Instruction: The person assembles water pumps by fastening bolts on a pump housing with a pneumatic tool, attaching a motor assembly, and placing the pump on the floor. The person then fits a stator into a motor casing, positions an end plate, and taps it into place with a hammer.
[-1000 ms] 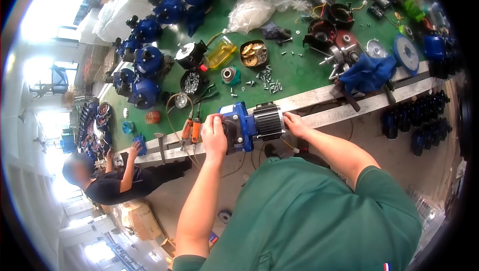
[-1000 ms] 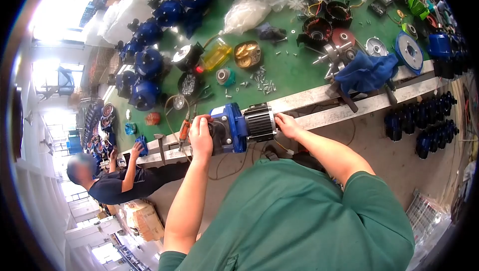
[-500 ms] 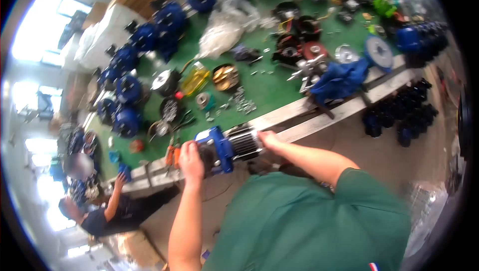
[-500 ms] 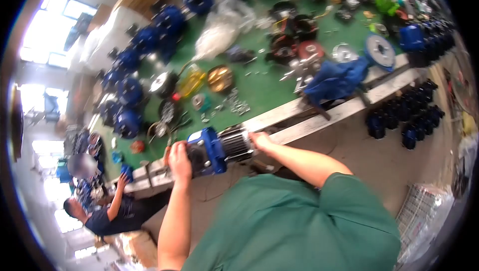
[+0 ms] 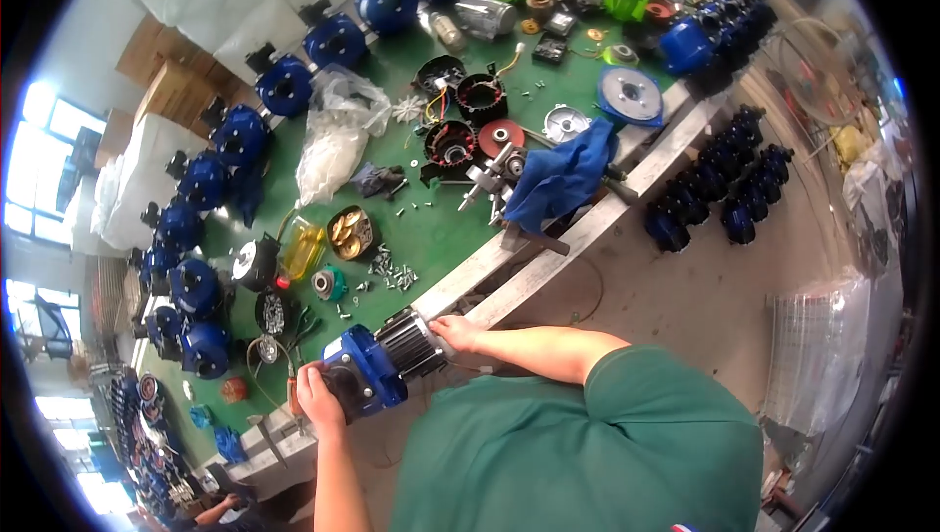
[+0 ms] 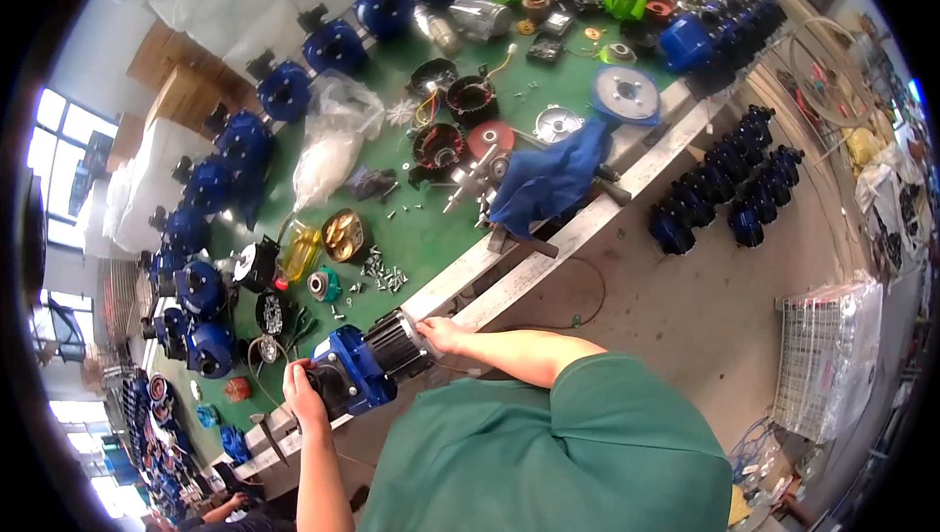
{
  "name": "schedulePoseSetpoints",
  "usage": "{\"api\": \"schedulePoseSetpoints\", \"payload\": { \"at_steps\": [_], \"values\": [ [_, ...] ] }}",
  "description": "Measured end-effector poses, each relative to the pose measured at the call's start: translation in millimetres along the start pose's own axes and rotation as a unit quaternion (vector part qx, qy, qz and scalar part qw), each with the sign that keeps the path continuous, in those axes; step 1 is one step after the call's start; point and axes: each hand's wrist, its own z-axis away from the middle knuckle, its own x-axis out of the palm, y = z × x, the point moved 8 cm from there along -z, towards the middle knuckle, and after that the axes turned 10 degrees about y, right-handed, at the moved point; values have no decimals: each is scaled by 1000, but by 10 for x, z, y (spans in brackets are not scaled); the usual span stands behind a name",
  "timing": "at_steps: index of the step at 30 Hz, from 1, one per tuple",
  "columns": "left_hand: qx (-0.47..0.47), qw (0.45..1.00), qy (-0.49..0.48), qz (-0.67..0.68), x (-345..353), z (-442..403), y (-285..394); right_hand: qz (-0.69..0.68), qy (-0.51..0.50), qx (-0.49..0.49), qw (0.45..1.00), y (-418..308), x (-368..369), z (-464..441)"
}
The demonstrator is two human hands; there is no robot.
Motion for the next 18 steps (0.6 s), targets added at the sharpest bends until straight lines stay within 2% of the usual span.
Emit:
{"api": "schedulePoseSetpoints", "payload": {
  "at_steps": [1,3,6,8,10,12,13,14,16,18],
  "values": [
    [0,1000,-1,-5,2,-1,4,-69,12,85,994,92,72,4],
    [1,1000,0,-12,-11,0,17,-204,34,248,946,226,261,24],
    [-15,1000,-9,1,-4,-2,-29,-195,-39,328,924,-84,93,241],
    [0,1000,-10,11,6,2,25,-9,-11,190,982,-243,-182,198],
    [12,999,-20,49,29,-71,-188,49,-25,71,996,10,80,-154],
    [29,998,-33,38,28,-121,-266,7,-41,35,999,-56,39,-78],
    [17,999,-15,47,22,-91,-202,2,-81,37,996,-41,46,-66],
    [1,998,-10,62,24,-78,-191,-108,-94,74,987,169,188,-151],
    [21,998,-33,56,37,-77,-138,-103,-72,41,991,64,110,-81],
    [8,997,-36,74,64,-66,-124,-28,-34,-2,999,-35,-7,-18]
  ]
}}
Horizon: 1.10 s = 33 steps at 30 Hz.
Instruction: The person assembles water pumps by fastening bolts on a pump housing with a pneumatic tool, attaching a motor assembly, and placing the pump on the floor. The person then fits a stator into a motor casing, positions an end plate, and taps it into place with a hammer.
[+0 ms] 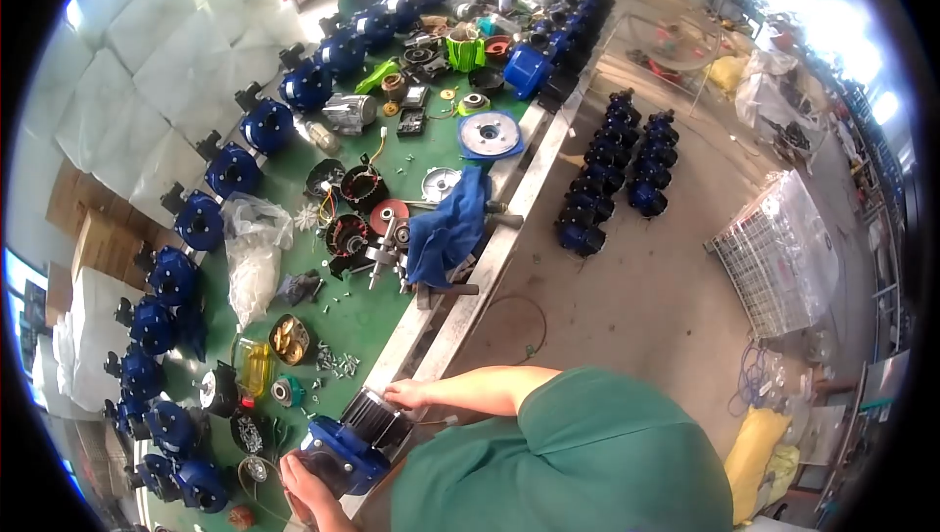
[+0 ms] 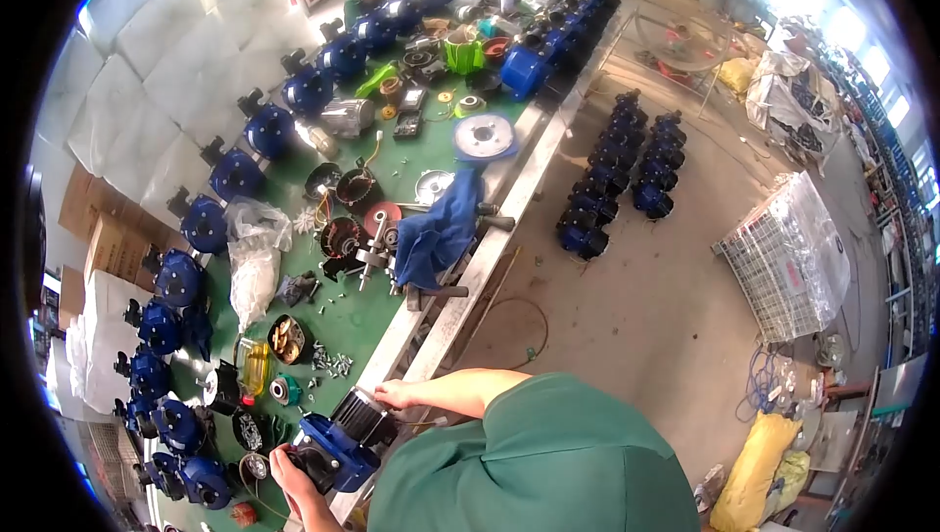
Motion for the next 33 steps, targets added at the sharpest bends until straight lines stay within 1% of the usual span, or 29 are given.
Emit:
{"api": "schedulePoseSetpoints", "payload": {
  "at_steps": [1,2,5,6,7,8,10,11,12,13,14,15,16,18,20,21,22,24,25,26,27,28,29,30,32,33],
  "values": [
    [-7,1000,-4,7,3,8,-3,36,19,-18,999,-91,-19,73],
    [-2,1000,-16,2,7,-4,-13,51,24,-7,998,8,24,4],
    [-17,999,-31,22,33,-36,-123,56,82,-40,994,102,29,-61],
    [-16,999,-33,26,43,-8,-35,55,107,-43,992,59,6,-32],
    [-17,999,-37,32,51,-20,-53,35,119,-16,992,51,9,-14],
    [-19,998,-41,40,66,-28,-74,36,132,48,989,96,3,-9],
    [-41,996,-51,65,100,42,102,35,157,178,971,27,-18,176],
    [-32,995,-63,68,94,29,93,-27,196,176,964,36,27,197],
    [-23,994,-75,72,111,25,67,-24,206,207,956,81,36,191],
    [19,994,-83,68,123,-4,109,-22,218,237,946,118,35,183],
    [22,993,-101,64,100,27,98,-19,230,266,936,159,14,192],
    [44,992,-95,75,73,27,68,-31,210,300,930,-219,-86,528],
    [67,990,-91,86,63,20,46,-22,261,250,932,-460,-232,666],
    [123,988,-77,53,-136,95,126,-6,352,148,924,-793,-344,833],
    [193,980,-35,41,-352,87,-91,52,420,18,906,-1114,-388,869],
    [220,975,-1,-7,-476,107,-166,82,449,-45,888,-1266,-401,919],
    [184,982,30,8,-576,102,-383,63,395,-41,916,-1688,-267,1165],
    [130,988,71,-45,-661,-40,-1194,42,284,-48,957,-2006,151,1228],
    [-11,1000,26,-3,-615,-24,-1455,56,239,-26,969,-2081,368,1218],
    [-120,991,-29,58,-464,-96,-2069,67,192,-3,979,-2151,601,1240],
    [-249,957,-56,141,-389,50,-2142,49,134,52,988,-2292,781,1372],
    [-372,898,-81,220,-279,263,-2084,31,75,104,991,-2440,928,1498],
    [-431,841,-162,286,-137,412,-2040,35,50,108,992,-2526,1023,1541],
    [-433,822,-208,305,-61,448,-1997,31,60,102,993,-2546,1114,1474],
    [-443,821,-207,296,16,465,-1985,-40,55,120,990,-2530,1280,1437],
    [-438,810,-235,311,66,457,-1974,-44,59,122,990,-2542,1302,1436]
  ]
}}
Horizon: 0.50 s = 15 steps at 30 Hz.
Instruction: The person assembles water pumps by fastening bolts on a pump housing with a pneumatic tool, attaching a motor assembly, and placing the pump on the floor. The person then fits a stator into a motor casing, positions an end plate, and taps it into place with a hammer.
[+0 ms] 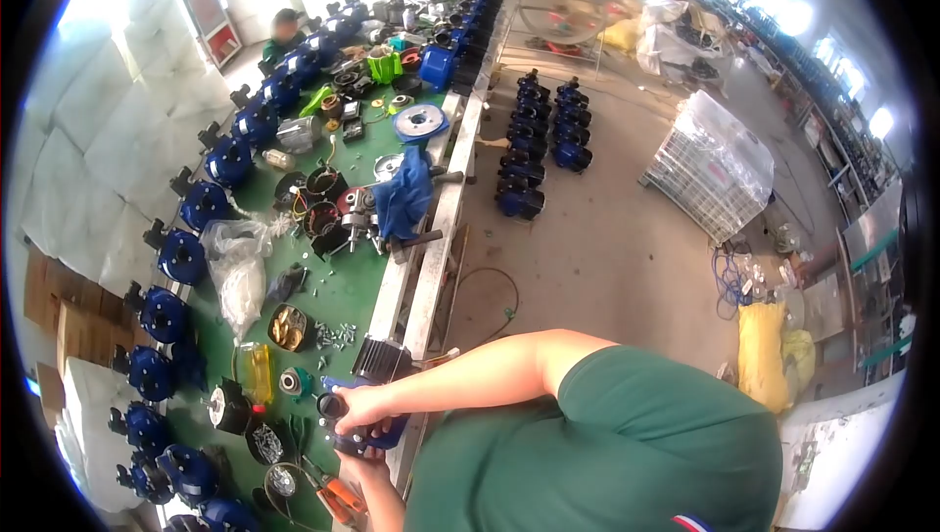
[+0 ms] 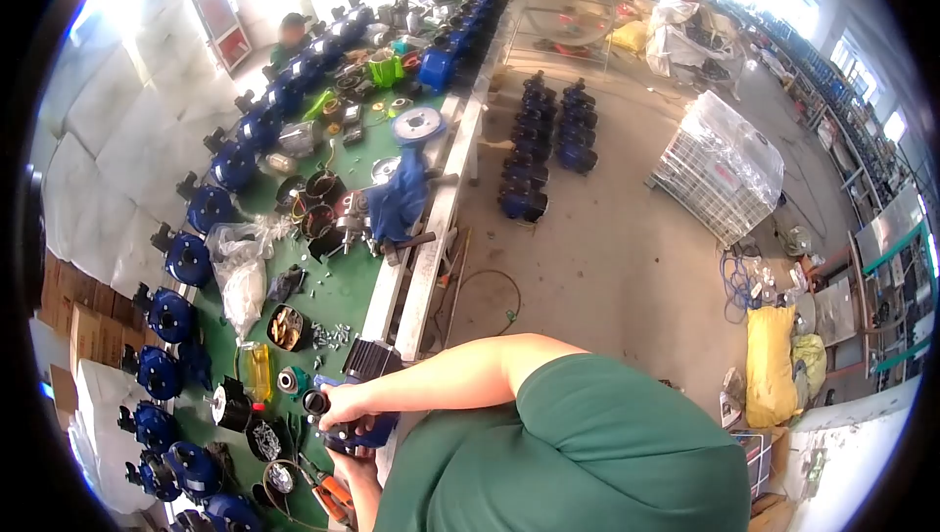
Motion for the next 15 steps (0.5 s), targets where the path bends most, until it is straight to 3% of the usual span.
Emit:
{"api": "schedulePoseSetpoints", "payload": {
  "at_steps": [2,5,8,9,11,12,15],
  "values": [
    [-9,998,-67,0,84,-114,19,-11,9,3,1000,-10,30,8],
    [-18,997,-58,47,158,-134,-1,-77,-10,23,997,82,104,-89],
    [-21,991,-126,48,134,-348,-42,-82,47,-4,996,24,0,17],
    [4,979,-193,68,47,-616,-94,-105,45,-23,993,47,-68,56],
    [65,981,-157,96,745,355,52,-134,23,-49,989,91,-406,349],
    [93,977,-176,80,886,473,39,-166,18,-52,985,234,-547,405],
    [84,985,-114,95,1469,943,-146,-232,16,-52,971,386,-1133,899]
  ]
}}
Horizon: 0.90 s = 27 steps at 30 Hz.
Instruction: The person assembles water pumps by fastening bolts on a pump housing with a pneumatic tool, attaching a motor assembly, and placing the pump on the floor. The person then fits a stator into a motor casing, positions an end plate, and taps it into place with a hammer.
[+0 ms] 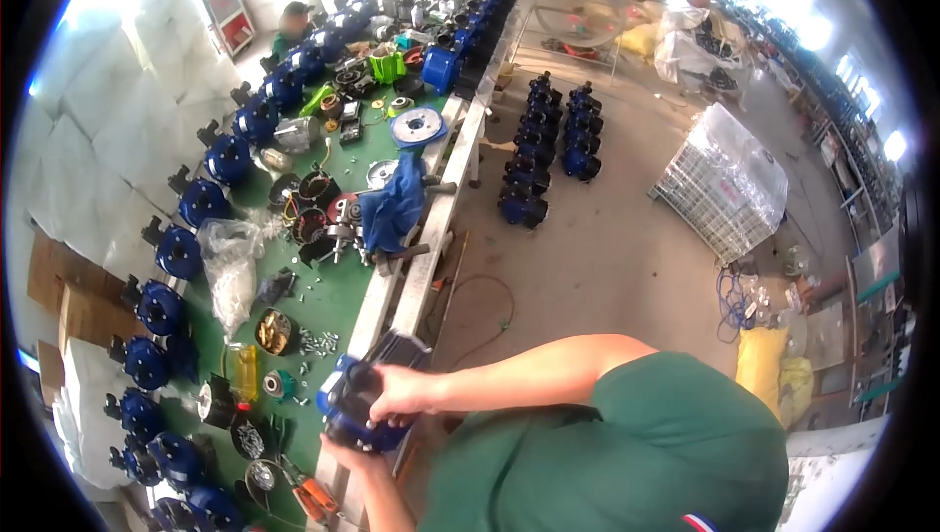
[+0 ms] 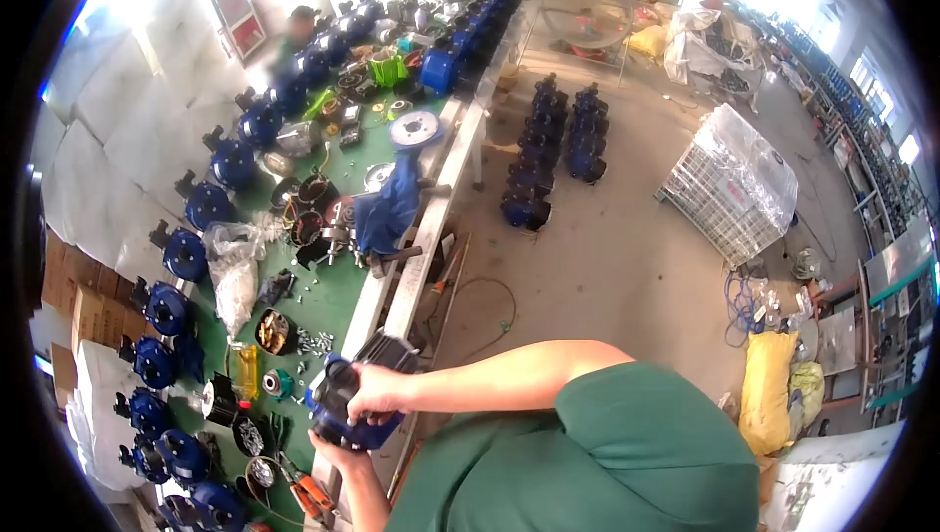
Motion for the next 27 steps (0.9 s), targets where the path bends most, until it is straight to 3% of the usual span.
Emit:
{"api": "schedulePoseSetpoints", "payload": {
  "at_steps": [3,8,12,17,22,24,25,26,27],
  "values": [
    [-22,990,20,-137,688,191,-465,-62,85,-6,994,-149,-843,505],
    [-56,951,23,-304,841,-562,-1838,-179,254,29,950,362,-2584,1151],
    [-75,939,8,-337,1088,-771,-2554,-254,455,4,854,1103,-3815,1724],
    [-87,902,36,-421,953,-935,-2792,-337,618,21,710,2193,-5199,2473],
    [5,868,69,-492,978,-1486,-2753,-450,659,77,597,3574,-6140,3158],
    [43,813,51,-578,1322,-1680,-2795,-514,625,95,581,4317,-6452,3386],
    [110,801,34,-587,1351,-2008,-2945,-512,640,90,566,4235,-6428,3540],
    [69,795,40,-602,2262,-1527,-2806,-510,652,87,553,4178,-6347,3742],
    [142,767,-6,-625,2383,-1874,-2996,-531,650,75,539,4197,-6297,3869]
  ]
}}
